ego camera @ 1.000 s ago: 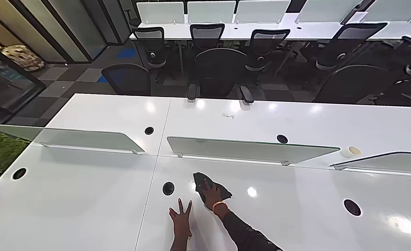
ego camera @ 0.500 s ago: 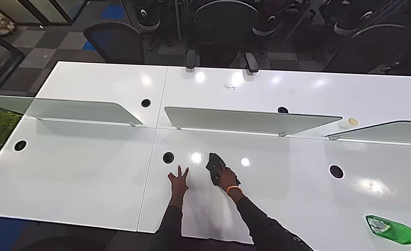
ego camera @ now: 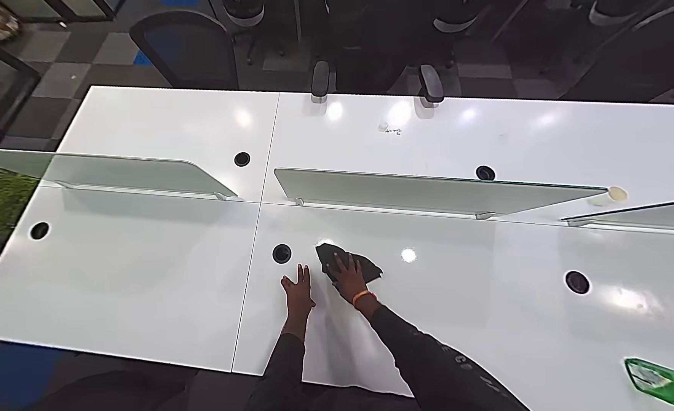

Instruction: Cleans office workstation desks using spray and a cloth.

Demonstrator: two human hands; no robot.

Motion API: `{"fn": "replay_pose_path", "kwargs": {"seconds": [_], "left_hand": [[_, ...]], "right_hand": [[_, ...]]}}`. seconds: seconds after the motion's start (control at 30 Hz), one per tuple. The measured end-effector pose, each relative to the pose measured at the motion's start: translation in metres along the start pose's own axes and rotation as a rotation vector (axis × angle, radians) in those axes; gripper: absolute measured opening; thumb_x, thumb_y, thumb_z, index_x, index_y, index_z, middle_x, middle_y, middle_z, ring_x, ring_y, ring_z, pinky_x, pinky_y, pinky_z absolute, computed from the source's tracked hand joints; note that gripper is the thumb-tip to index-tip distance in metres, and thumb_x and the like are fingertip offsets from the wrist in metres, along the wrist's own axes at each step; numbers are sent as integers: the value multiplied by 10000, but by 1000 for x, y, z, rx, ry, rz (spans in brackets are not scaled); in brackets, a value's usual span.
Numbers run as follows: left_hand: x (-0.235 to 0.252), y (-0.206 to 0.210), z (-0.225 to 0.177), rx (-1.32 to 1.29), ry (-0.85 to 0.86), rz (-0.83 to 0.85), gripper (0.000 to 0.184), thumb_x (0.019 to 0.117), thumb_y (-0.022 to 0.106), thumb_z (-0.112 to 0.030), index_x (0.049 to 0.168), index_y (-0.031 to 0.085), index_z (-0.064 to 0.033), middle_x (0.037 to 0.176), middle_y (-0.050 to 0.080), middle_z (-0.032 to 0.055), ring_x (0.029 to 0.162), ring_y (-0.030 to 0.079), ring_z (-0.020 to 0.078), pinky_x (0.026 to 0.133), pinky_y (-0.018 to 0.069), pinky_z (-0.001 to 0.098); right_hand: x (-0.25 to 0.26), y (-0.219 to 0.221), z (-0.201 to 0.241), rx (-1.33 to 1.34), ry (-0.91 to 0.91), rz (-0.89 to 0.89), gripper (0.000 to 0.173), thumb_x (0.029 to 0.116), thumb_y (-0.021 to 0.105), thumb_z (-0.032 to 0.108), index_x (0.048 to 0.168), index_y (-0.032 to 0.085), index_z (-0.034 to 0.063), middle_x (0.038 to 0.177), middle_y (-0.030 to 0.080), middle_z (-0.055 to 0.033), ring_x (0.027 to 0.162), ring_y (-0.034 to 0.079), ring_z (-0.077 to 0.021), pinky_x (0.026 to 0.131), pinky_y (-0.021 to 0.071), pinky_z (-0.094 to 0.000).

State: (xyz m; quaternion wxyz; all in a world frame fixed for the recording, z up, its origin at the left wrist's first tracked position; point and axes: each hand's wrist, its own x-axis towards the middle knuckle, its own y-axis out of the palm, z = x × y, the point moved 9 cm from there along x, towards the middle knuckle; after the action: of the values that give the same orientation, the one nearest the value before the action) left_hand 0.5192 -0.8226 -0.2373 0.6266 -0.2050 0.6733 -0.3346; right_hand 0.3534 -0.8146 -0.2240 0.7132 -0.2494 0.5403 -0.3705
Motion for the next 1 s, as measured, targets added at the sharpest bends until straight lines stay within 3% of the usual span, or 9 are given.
{"fn": "replay_pose_path", "kwargs": {"seconds": [0.2,0.37,0.5,0.73,0.87,1.0], "left_hand": [[1,-2,2,-4,-8,21,1323,665,934,-320,1683,94,-228,1758,-6,25,1496,289,536,1153,201,758],[3,-4,3,-36,-35,-15,1295,653,934,-258,1678,143,-252,1759,28,4,1501,282,537,1126,222,790],[3,-2,3,-21,-37,-18,1308,642,939,-258,1678,142,-253,1759,27,9,1496,293,536,1124,231,787],[5,-3,2,-11,-28,-7,1317,644,931,-224,1681,119,-237,1759,11,20,1493,281,550,1131,228,774],[5,-2,1,-4,-14,-10,1333,639,934,-228,1682,104,-225,1758,-13,33,1489,263,574,1127,217,783],[7,-1,2,-3,-8,-18,1347,631,946,-258,1682,103,-227,1758,-14,29,1481,258,591,1130,205,782]], "right_hand": [[106,-69,35,-32,-153,-13,629,979,637,336,1569,427,396,1750,119,-54,1563,66,-526,1164,126,-808],[146,-106,26,-42,-222,-45,604,961,673,307,1526,485,406,1737,193,1,1577,122,-460,1187,133,-772],[146,-123,-24,-4,-78,-115,584,983,625,324,1540,466,398,1711,273,-24,1575,176,-420,1202,163,-738],[105,-124,-93,31,100,-215,549,984,587,373,1523,487,404,1702,295,-1,1581,196,-359,1225,185,-681],[90,-109,-73,107,192,-204,577,979,603,428,1539,480,363,1706,280,-54,1566,208,-413,1191,222,-717],[68,-64,-8,87,34,-149,611,975,620,355,1561,448,354,1713,261,-65,1554,213,-453,1143,264,-752]]}}
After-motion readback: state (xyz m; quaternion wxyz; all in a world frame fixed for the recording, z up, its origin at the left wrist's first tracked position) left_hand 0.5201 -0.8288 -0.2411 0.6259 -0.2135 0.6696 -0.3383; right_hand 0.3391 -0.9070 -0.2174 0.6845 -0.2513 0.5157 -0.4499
